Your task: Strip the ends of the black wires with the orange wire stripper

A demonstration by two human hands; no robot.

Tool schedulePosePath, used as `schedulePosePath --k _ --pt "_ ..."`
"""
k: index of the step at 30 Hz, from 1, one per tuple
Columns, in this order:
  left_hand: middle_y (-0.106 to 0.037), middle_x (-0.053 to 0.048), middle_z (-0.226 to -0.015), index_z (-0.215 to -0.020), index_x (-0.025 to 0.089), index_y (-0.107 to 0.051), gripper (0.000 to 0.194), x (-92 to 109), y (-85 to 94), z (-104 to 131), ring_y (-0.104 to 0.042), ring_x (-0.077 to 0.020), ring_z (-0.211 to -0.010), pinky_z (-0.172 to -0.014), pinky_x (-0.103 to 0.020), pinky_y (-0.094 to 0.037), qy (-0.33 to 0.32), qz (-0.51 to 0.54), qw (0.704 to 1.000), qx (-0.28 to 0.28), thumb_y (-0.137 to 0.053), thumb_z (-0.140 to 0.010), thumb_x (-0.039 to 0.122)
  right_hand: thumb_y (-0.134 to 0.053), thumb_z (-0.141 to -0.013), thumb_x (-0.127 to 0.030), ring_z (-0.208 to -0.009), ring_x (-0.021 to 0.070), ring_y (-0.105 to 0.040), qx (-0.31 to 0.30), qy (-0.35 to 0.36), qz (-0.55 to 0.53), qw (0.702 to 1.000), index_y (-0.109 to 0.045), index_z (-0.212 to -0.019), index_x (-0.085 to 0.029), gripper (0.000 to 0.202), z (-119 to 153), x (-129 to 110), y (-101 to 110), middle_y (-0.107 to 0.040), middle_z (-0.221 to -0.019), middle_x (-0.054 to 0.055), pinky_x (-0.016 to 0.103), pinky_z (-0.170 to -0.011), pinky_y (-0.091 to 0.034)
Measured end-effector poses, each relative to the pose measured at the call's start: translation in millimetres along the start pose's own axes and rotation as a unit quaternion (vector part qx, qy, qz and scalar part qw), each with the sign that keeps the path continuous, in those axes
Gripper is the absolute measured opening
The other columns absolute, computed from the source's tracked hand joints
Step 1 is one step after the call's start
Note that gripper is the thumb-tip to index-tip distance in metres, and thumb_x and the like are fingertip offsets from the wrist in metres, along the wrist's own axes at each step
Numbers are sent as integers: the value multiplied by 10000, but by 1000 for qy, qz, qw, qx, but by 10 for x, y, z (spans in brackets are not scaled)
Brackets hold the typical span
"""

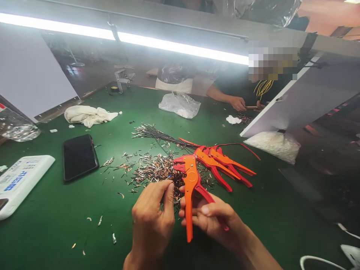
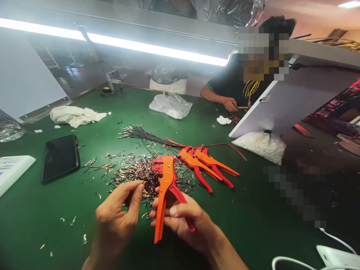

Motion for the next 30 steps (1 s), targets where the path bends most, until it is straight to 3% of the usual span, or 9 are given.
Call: schedulePosePath --k 3,10,19,23,27,30 --pt "-681 15 -765 -899 193 -640 85 38 37 -16 -627 -97 -658 -637 -211 -486 -22 -27 999 -8 -574 -903 140 -595 -646 -29 -949 232 -674 -21 -4 -28 999 -649 -1159 -223 551 5 101 -20 -691 -1059 54 452 -925 -484" --pt "-677 14 -732 -882 184 -638 105 51 70 -48 -634 -95 -632 -624 -203 -498 -24 -62 998 1 -542 -923 171 -603 -559 -25 -979 244 -646 -65 10 -35 997 -559 -1220 -250 700 -51 223 -24 -697 -972 59 475 -914 -473" --pt "-640 6 -743 -888 190 -633 67 -30 106 -25 -561 -124 -651 -641 -256 -460 -19 -92 995 40 -574 -917 178 -645 -797 -422 -846 230 -621 -72 14 -20 997 -550 -1198 -188 473 -16 193 -31 -634 -923 77 523 -858 -474" --pt "-589 11 -684 -892 179 -634 66 -2 129 -59 -491 -135 -624 -620 -260 -420 -53 -115 991 47 -576 -910 154 -679 -791 -392 -888 248 -631 -55 31 58 996 -555 -1187 -207 454 -3 169 -48 -649 -964 83 435 -817 -470" --pt "-572 0 -672 -905 154 -642 65 19 131 -68 -468 -149 -644 -646 -272 -399 -78 -126 988 45 -581 -905 131 -679 -783 -357 -928 252 -622 -30 39 146 988 -618 -1044 -164 330 12 151 -38 -667 -1011 115 415 -856 -428" --pt "-572 -8 -676 -918 140 -644 59 21 141 -53 -458 -152 -651 -658 -274 -398 -74 -124 988 53 -596 -896 115 -699 -773 -398 -865 238 -622 -32 63 164 984 -563 -1134 -197 435 -4 193 10 -644 -954 76 393 -793 -436"
Point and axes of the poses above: each hand's wrist, its own z-axis away from the middle knuckle, its own y-axis out of the back of the hand, x = y × z, the point moved 3 cm from there along -z, towards the middle knuckle
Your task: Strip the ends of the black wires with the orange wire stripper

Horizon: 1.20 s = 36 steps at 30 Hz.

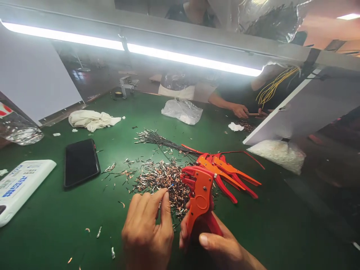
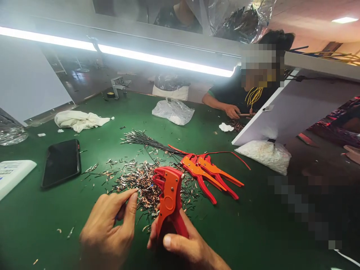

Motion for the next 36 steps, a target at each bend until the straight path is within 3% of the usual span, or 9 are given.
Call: schedulePosePath --k 5,13,24,32,36 --pt "-580 -6 -696 -959 149 -639 102 9 34 28 -454 -148 -666 -671 -274 -413 9 11 1000 0 -621 -876 91 -701 -779 -428 -823 216 -609 18 12 -1 1000 -532 -1156 -211 467 -21 114 41 -612 -936 56 375 -770 -429" --pt "-594 -1 -696 -975 138 -652 141 -24 5 62 -480 -136 -656 -671 -269 -425 4 16 1000 9 -645 -852 68 -710 -798 -404 -869 198 -600 -3 7 -16 1000 -508 -1259 -193 546 5 129 10 -619 -957 61 360 -805 -412" --pt "-622 10 -692 -908 142 -659 79 60 -22 18 -502 -117 -615 -685 -251 -431 9 30 999 1 -602 -887 92 -696 -840 -407 -836 163 -548 -26 -5 -11 1000 -523 -1188 -148 467 13 123 32 -577 -944 57 346 -794 -402" --pt "-590 22 -630 -910 138 -669 89 24 -42 13 -481 -113 -559 -621 -253 -426 5 20 1000 7 -596 -891 90 -654 -882 -381 -674 96 -502 -42 -10 -102 994 -534 -1112 -138 356 14 213 55 -532 -814 11 258 -655 -378" --pt "-616 7 -652 -930 136 -677 81 14 -17 18 -481 -121 -578 -605 -252 -427 8 12 1000 4 -607 -894 115 -664 -858 -338 -687 112 -538 -68 -2 -145 987 -552 -1130 -130 360 -1 233 53 -551 -827 27 262 -654 -400"
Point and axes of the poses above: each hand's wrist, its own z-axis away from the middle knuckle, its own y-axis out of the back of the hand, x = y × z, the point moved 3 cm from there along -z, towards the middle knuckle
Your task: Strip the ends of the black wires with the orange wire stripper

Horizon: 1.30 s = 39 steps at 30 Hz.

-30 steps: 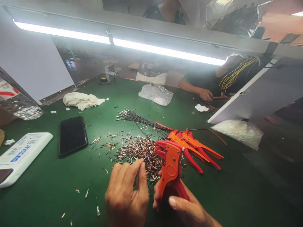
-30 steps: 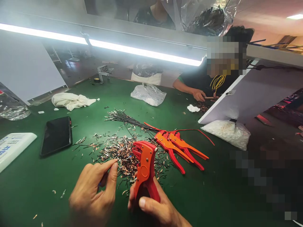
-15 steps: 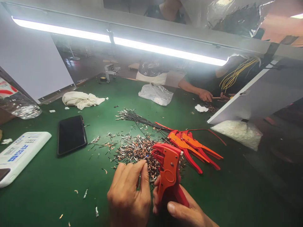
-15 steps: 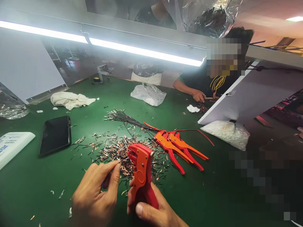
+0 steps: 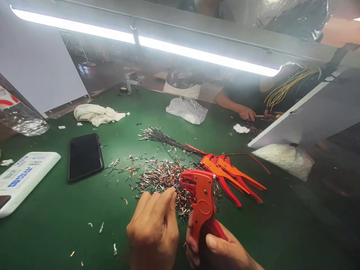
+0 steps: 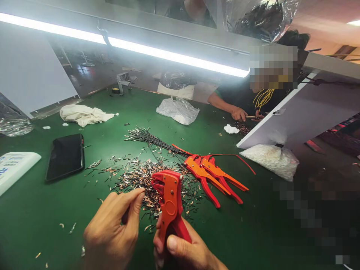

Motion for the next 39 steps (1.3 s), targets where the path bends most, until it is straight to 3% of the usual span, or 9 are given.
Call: schedulePosePath --k 8,11,17,23,28,34,39 --pt "-684 7 -754 -948 156 -677 85 -52 21 44 -570 -95 -633 -623 -205 -459 51 11 999 -4 -600 -916 168 -692 -773 -331 -765 172 -596 -15 -48 -52 997 -568 -1140 -130 437 10 -102 -104 -587 -869 61 323 -734 -421" --pt "-659 23 -717 -956 162 -684 110 -70 45 23 -556 -80 -600 -586 -193 -448 53 43 998 -7 -583 -918 143 -694 -743 -315 -753 176 -606 -6 -71 -59 996 -592 -1110 -107 434 48 -149 -114 -622 -836 80 307 -717 -425" --pt "-528 53 -638 -988 211 -687 193 -155 158 -28 -464 -86 -587 -548 -196 -406 40 124 991 -30 -597 -882 77 -656 -727 -291 -692 154 -617 -45 -90 -61 993 -627 -1106 -7 475 157 -202 -53 -685 -804 144 237 -659 -433" --pt "-579 34 -682 -949 235 -696 199 -197 198 -24 -474 -111 -633 -563 -232 -399 52 137 989 -2 -618 -866 72 -718 -660 -300 -667 150 -609 -11 -113 -54 992 -667 -1018 2 471 201 -206 -36 -666 -764 138 210 -610 -418" --pt "-559 45 -658 -925 243 -692 181 -183 171 1 -454 -105 -617 -573 -238 -384 96 124 988 10 -609 -882 87 -724 -655 -309 -641 145 -591 -7 -102 -36 994 -664 -1008 -2 471 199 -231 -26 -652 -729 127 209 -592 -402" --pt "-537 55 -647 -906 240 -688 140 -179 192 -12 -462 -93 -595 -569 -226 -394 84 103 991 -14 -616 -889 121 -707 -658 -287 -679 156 -602 5 -96 -39 995 -655 -1022 4 469 244 -223 -9 -667 -807 161 219 -619 -407" --pt "-581 53 -682 -894 255 -688 154 -175 186 6 -484 -93 -615 -590 -228 -405 99 125 987 -12 -611 -893 122 -720 -689 -328 -652 138 -567 1 -91 -23 996 -655 -1010 2 464 228 -258 -57 -635 -757 134 212 -612 -390"
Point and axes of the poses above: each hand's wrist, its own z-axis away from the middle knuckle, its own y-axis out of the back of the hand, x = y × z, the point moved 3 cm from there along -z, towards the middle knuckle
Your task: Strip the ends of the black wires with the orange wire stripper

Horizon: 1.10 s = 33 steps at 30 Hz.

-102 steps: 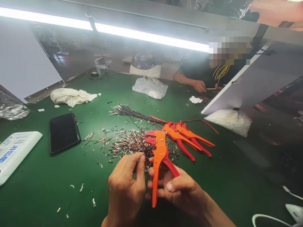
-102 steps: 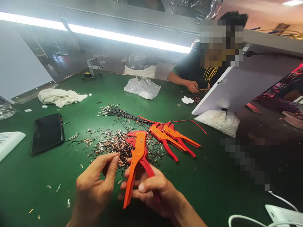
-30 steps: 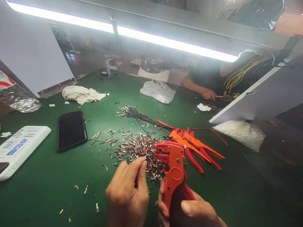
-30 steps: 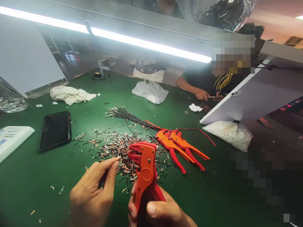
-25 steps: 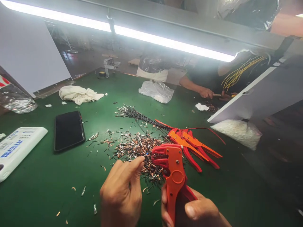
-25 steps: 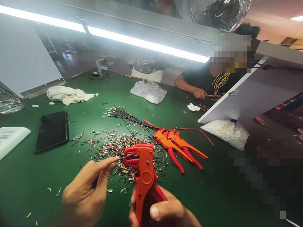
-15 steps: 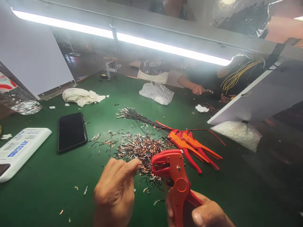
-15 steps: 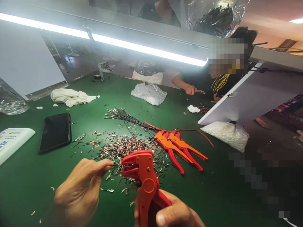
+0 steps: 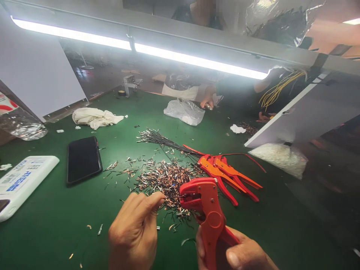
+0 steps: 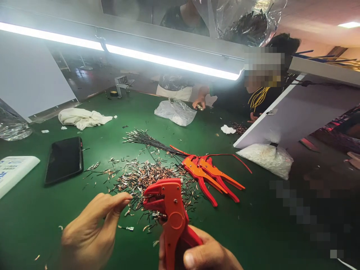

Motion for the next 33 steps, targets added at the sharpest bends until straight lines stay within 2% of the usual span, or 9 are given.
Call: schedulePosePath --k 5,10,14,18,21,24,28,33 --pt "-610 45 -694 -906 251 -686 165 0 -4 9 -501 -95 -610 -580 -230 -425 -19 4 1000 -8 -613 -886 105 -713 -749 -407 -636 132 -538 -10 8 21 1000 -636 -996 -29 457 -13 33 52 -589 -714 92 224 -606 -382" --pt "-640 44 -707 -912 242 -677 160 -17 13 -23 -533 -97 -600 -560 -215 -451 -61 -22 997 -44 -616 -873 100 -722 -767 -496 -592 116 -490 13 10 21 1000 -615 -921 -101 438 25 116 161 -549 -679 35 227 -576 -360" --pt "-627 45 -709 -972 230 -673 167 -13 0 -55 -551 -101 -628 -590 -214 -465 -74 -51 994 -66 -614 -880 103 -753 -733 -502 -647 140 -515 26 -18 56 998 -608 -927 -126 448 26 117 148 -575 -729 49 245 -596 -358" --pt "-645 37 -746 -1028 227 -649 190 18 -34 -45 -566 -121 -691 -634 -249 -459 -102 -78 988 -83 -624 -878 112 -717 -764 -448 -549 87 -449 -4 21 22 1000 -611 -915 -90 403 -22 71 66 -537 -661 29 203 -532 -318" --pt "-655 32 -777 -1062 224 -637 225 18 -43 -20 -571 -121 -718 -655 -255 -459 -95 -72 989 -86 -611 -882 92 -690 -793 -385 -500 65 -396 -23 28 8 999 -604 -919 -86 335 -44 74 21 -515 -629 13 183 -486 -288" --pt "-660 32 -792 -1077 228 -633 242 12 -48 -1 -578 -116 -722 -658 -251 -467 -80 -58 991 -95 -594 -889 80 -686 -794 -374 -482 58 -384 -7 32 0 999 -593 -914 -85 326 -42 102 30 -506 -616 6 181 -471 -286" --pt "-672 36 -788 -1008 230 -645 182 20 -51 0 -597 -102 -687 -659 -242 -489 -59 -32 994 -86 -599 -892 99 -705 -775 -410 -465 57 -395 17 31 -4 999 -571 -875 -104 349 -31 137 73 -497 -574 -12 179 -458 -296" --pt "-680 28 -759 -952 216 -653 150 62 -68 -18 -614 -93 -632 -606 -225 -501 -50 -19 996 -74 -575 -900 99 -708 -785 -398 -440 42 -346 16 26 -8 1000 -548 -874 -120 333 -29 132 71 -466 -566 -35 163 -433 -289"
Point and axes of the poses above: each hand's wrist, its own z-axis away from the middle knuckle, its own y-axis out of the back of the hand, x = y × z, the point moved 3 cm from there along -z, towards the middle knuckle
